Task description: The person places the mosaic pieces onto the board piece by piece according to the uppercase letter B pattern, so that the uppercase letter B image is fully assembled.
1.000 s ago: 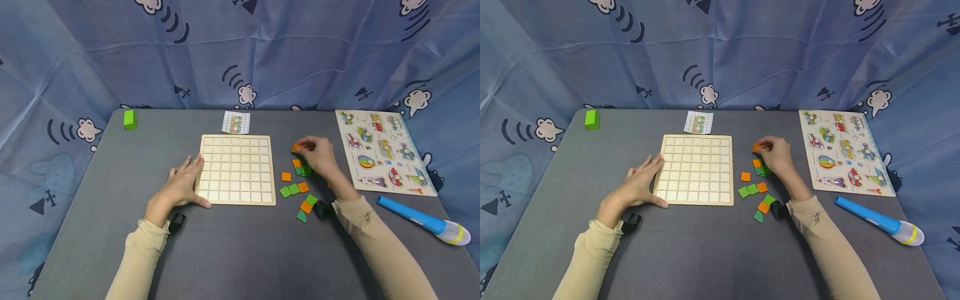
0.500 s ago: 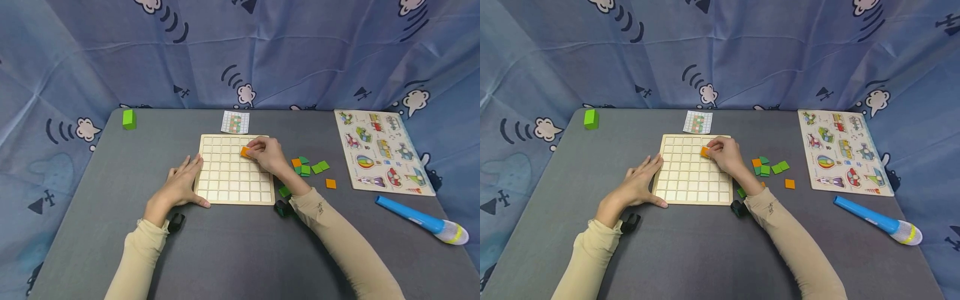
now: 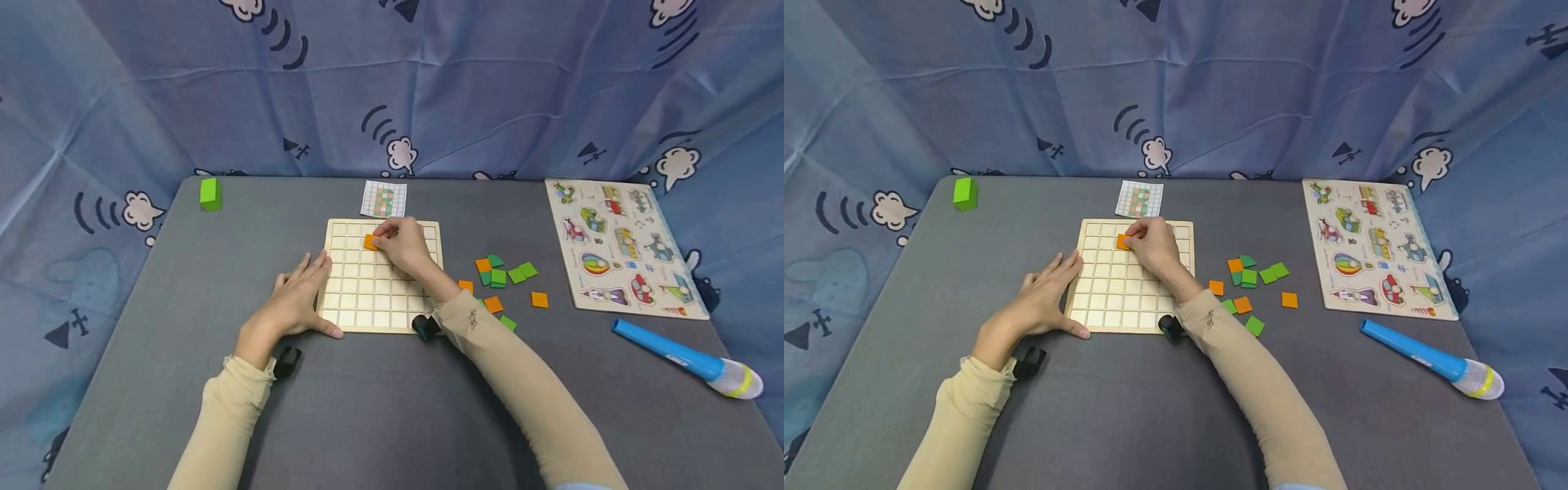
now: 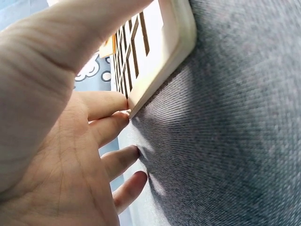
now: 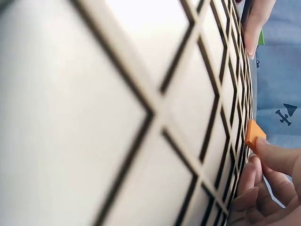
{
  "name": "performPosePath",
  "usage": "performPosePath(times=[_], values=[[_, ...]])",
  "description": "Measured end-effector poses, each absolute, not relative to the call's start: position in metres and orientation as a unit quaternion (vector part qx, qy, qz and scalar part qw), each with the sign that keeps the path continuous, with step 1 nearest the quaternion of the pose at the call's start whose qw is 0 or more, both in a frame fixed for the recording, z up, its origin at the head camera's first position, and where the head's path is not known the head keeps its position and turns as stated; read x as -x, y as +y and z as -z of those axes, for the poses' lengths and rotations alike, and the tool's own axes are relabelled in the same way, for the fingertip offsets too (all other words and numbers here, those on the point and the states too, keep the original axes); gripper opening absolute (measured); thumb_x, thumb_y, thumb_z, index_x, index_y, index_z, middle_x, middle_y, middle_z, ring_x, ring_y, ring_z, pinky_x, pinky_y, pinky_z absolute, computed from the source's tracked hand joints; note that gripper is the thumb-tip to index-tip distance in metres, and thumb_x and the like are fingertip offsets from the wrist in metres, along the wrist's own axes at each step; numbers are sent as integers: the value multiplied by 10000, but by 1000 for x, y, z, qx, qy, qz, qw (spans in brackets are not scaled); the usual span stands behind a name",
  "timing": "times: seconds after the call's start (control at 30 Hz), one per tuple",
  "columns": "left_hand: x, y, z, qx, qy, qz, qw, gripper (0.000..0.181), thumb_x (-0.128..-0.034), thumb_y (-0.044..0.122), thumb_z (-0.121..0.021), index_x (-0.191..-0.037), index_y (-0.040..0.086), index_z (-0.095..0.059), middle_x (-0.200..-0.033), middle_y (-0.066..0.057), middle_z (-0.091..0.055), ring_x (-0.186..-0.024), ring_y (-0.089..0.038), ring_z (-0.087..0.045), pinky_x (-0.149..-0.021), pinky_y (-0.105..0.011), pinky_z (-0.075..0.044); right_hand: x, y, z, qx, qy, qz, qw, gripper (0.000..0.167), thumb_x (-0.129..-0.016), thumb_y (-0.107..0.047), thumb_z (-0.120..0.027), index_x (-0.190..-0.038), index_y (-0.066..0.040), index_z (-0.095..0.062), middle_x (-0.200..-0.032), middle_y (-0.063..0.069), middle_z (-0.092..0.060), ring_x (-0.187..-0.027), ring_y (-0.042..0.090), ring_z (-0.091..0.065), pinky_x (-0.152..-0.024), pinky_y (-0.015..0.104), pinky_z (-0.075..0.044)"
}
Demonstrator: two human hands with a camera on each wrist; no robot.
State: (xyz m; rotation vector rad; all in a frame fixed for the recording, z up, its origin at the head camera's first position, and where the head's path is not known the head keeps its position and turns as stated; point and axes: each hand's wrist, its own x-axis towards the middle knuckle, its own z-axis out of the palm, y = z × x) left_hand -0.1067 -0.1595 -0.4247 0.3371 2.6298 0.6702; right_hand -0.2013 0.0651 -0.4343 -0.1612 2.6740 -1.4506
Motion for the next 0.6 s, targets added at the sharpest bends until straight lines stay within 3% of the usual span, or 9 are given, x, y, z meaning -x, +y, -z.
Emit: performPosePath(times=[0.23, 0.6], values=[[106, -160, 424, -122, 942, -238, 202, 1434, -637, 445, -1019, -1705, 57, -144, -1802, -102, -42, -1668, -394, -9, -1204, -631, -207, 204, 59, 430, 40, 897, 436, 65, 70, -973, -106, -775, -984, -38, -790, -916, 114, -752, -837, 238, -672, -802, 354, -511], [105, -162, 424, -121, 943, -236, 201, 1431, -642, 459, -1013, -1706, 58, -143, -1803, -103, -45, -1667, -403, -17, -1206, -655, -199, 205, 56, 429, 43, 912, 401, 70, 72, -979, -140, -772, -987, -109, -836, -964, 84, -787, -895, 240, -696, -790, 362, -512]])
